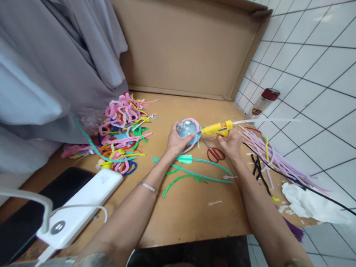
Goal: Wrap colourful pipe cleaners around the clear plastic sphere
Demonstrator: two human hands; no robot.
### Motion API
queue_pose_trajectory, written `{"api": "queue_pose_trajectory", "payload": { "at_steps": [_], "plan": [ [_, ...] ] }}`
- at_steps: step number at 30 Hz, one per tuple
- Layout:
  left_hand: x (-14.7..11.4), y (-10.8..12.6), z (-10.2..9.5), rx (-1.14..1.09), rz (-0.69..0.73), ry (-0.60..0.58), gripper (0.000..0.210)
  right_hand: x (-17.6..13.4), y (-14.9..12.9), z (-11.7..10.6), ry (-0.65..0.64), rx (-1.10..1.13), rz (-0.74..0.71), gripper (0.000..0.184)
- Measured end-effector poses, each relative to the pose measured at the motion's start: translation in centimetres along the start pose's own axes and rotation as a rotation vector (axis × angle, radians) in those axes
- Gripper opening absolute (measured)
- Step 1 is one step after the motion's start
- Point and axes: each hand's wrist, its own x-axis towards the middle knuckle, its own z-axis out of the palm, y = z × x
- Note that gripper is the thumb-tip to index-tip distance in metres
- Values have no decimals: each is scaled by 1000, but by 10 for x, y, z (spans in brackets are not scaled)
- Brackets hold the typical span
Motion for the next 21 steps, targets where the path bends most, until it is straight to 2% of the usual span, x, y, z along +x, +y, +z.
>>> {"api": "queue_pose_trajectory", "payload": {
  "at_steps": [10,17,21],
  "plan": [
    [0,0,0,1,0,0,82,0,-3,-1,-54,19,50,13],
    [1,-2,0,-6,6,7,82,1,-5,-3,-44,55,98,12],
    [2,-4,1,-13,10,5,84,1,-5,-3,-62,51,74,12]
  ]
}}
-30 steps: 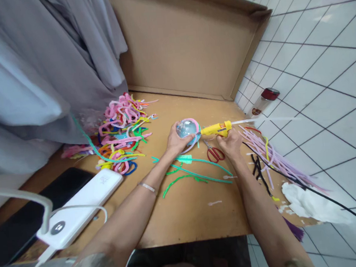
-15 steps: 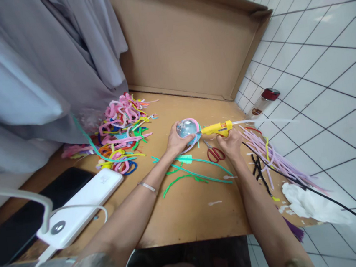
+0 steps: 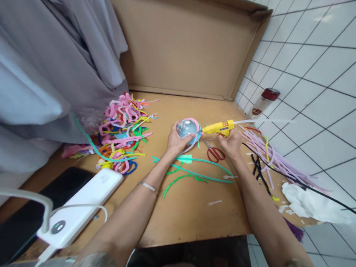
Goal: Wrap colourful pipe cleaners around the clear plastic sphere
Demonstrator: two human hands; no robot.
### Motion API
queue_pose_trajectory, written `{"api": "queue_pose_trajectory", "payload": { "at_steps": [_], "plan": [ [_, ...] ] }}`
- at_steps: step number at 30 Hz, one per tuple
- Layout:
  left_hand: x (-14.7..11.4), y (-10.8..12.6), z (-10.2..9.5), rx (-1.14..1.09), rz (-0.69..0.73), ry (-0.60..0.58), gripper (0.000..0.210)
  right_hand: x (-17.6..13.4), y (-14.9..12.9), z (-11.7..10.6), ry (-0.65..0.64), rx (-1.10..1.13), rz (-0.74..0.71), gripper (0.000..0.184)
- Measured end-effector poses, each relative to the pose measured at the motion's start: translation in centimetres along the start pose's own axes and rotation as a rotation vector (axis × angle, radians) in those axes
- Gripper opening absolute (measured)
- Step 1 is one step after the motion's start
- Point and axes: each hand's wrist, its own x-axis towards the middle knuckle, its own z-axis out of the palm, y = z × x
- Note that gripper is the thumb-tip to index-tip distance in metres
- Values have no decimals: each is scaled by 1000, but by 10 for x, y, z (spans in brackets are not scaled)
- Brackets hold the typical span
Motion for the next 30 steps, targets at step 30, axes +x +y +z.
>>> {"api": "queue_pose_trajectory", "payload": {
  "at_steps": [30],
  "plan": [
    [-2,6,-1,16,-22,-2,80,-1,-1,0,34,4,-2,9]
  ]
}}
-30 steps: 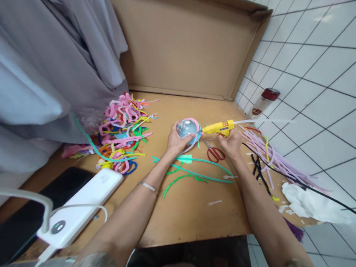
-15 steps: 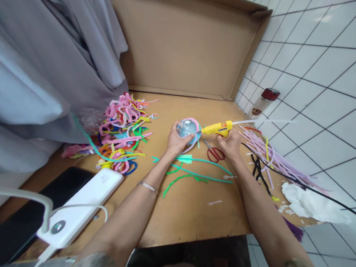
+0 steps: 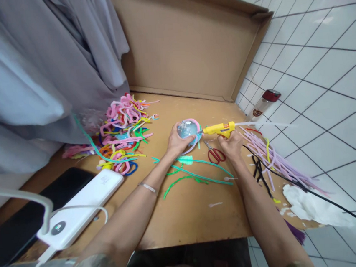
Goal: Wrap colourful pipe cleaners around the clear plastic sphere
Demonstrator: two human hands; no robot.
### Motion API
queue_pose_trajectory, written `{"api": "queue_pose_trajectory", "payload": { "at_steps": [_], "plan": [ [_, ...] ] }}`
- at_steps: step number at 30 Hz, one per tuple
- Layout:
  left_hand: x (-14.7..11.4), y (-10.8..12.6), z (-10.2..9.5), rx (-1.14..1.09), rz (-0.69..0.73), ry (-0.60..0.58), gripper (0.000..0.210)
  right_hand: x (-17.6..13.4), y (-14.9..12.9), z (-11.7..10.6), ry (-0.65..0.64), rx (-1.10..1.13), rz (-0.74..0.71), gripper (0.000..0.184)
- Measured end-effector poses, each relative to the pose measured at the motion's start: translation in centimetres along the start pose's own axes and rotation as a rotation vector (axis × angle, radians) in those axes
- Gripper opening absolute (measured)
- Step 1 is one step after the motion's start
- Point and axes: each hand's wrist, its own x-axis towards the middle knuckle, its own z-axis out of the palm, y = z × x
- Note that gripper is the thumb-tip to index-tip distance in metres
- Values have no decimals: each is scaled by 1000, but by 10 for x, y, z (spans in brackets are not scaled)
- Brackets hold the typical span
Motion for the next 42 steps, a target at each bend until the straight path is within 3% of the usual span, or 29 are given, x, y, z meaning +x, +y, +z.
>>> {"api": "queue_pose_trajectory", "payload": {
  "at_steps": [4,10,14,20,25,28,31,34,42],
  "plan": [
    [0,1,-1,12,-14,-2,81,-2,-2,1,-35,19,38,16],
    [1,-1,-1,14,-16,-3,82,2,5,6,66,25,204,18],
    [0,-1,-1,2,-23,3,83,7,24,11,168,-60,264,25],
    [-2,1,-2,-14,-3,-5,81,-1,52,19,1,-260,287,29],
    [-3,4,-2,34,-17,0,82,-1,40,6,-53,-419,215,30],
    [-4,3,-1,32,9,16,79,2,16,-4,-7,-302,87,23],
    [-4,0,1,29,24,19,78,-3,-15,-3,-69,56,-54,21],
    [-5,-2,3,29,36,18,78,-15,-39,5,-131,371,-64,21],
    [-6,-2,5,26,52,8,78,-27,-46,15,-154,379,-25,13]
  ]
}}
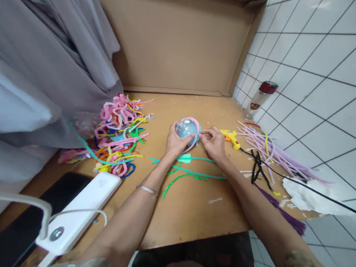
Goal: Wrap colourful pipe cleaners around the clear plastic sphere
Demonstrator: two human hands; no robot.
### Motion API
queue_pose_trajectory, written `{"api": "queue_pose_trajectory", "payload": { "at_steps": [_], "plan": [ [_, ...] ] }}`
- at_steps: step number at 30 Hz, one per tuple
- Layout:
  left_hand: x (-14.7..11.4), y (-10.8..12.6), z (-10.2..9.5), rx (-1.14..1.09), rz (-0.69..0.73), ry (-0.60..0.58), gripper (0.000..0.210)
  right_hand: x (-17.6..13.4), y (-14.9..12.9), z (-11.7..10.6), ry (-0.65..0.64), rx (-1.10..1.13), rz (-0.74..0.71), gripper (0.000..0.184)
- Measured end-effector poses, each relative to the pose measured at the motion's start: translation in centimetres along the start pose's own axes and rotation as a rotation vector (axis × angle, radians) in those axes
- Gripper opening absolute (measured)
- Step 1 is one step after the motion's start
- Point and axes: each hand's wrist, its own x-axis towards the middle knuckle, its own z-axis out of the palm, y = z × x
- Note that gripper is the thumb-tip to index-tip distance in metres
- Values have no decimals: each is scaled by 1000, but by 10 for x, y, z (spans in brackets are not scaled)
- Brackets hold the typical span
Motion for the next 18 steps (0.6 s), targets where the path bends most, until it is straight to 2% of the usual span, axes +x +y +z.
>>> {"api": "queue_pose_trajectory", "payload": {
  "at_steps": [13,18],
  "plan": [
    [-1,1,0,14,-1,-16,80,-1,3,3,-46,-107,-36,14],
    [0,0,-1,12,-16,-7,80,2,8,-5,-23,-273,52,15]
  ]
}}
